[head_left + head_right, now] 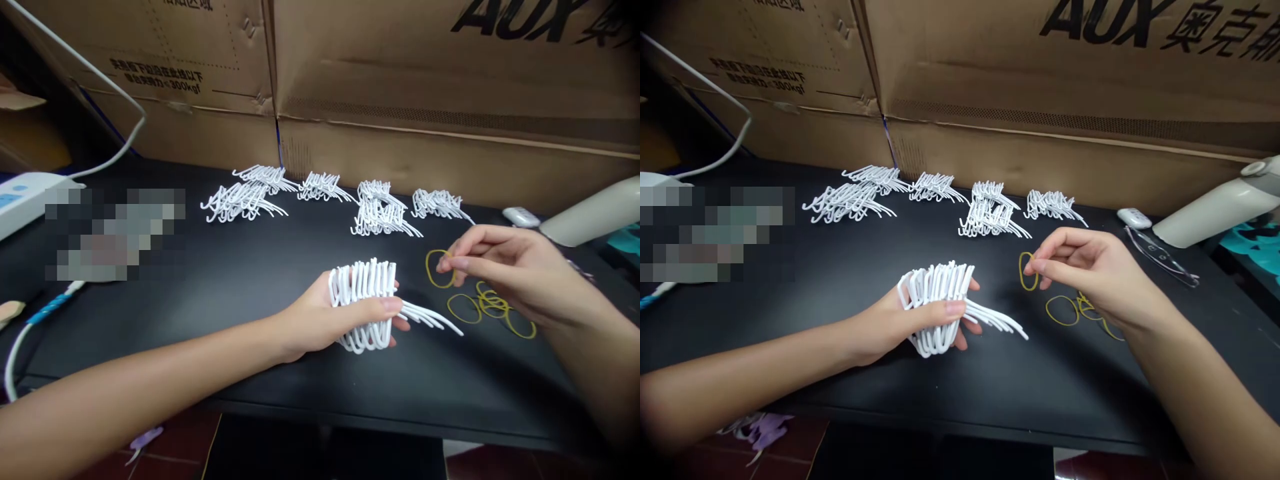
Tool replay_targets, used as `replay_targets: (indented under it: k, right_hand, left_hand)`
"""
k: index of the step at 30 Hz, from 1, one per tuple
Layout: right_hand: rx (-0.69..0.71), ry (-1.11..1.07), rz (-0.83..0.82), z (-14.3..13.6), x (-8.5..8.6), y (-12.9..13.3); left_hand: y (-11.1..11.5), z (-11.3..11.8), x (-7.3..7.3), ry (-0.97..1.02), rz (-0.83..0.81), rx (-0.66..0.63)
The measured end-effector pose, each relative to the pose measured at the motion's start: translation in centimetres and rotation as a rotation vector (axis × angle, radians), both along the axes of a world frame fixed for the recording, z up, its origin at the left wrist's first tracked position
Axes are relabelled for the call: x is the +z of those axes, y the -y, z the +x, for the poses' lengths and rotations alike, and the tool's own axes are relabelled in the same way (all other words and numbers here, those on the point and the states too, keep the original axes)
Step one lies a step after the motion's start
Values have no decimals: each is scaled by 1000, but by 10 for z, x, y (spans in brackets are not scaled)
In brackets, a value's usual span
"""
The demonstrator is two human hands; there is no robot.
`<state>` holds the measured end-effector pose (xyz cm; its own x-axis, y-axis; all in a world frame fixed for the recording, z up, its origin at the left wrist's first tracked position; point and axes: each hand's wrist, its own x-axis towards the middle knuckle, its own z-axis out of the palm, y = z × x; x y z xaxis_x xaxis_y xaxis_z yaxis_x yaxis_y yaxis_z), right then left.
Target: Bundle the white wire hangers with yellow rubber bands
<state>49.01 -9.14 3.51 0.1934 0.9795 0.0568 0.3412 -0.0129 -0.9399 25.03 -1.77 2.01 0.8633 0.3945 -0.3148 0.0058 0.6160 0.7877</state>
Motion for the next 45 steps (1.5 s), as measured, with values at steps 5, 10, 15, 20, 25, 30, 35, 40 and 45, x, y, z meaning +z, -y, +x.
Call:
replay_targets:
  k: [5,10,15,20,25,30,35,40,45]
  right_hand:
    - [13,-455,-60,-19,-7,-3]
    - [-30,-547,15,-26,-12,-1]
    - [-67,-450,68,-33,-14,2]
    - [-22,-331,167,-38,-13,9]
    - [246,-188,209,-38,-7,19]
    - [240,48,220,-43,-5,24]
    - [292,166,184,-55,-11,22]
    - [199,215,259,-74,-17,19]
    - [84,231,333,-82,-22,20]
  left_hand:
    - [0,0,-2,-4,42,14]
    - [1,1,-3,-19,58,56]
    - [2,1,-3,-20,60,83]
    - [2,1,-3,11,71,100]
    - [1,0,-4,8,120,108]
    - [0,1,-7,12,154,119]
    - [2,1,-7,72,136,76]
    - [6,1,-9,94,167,108]
    - [8,2,-10,80,220,108]
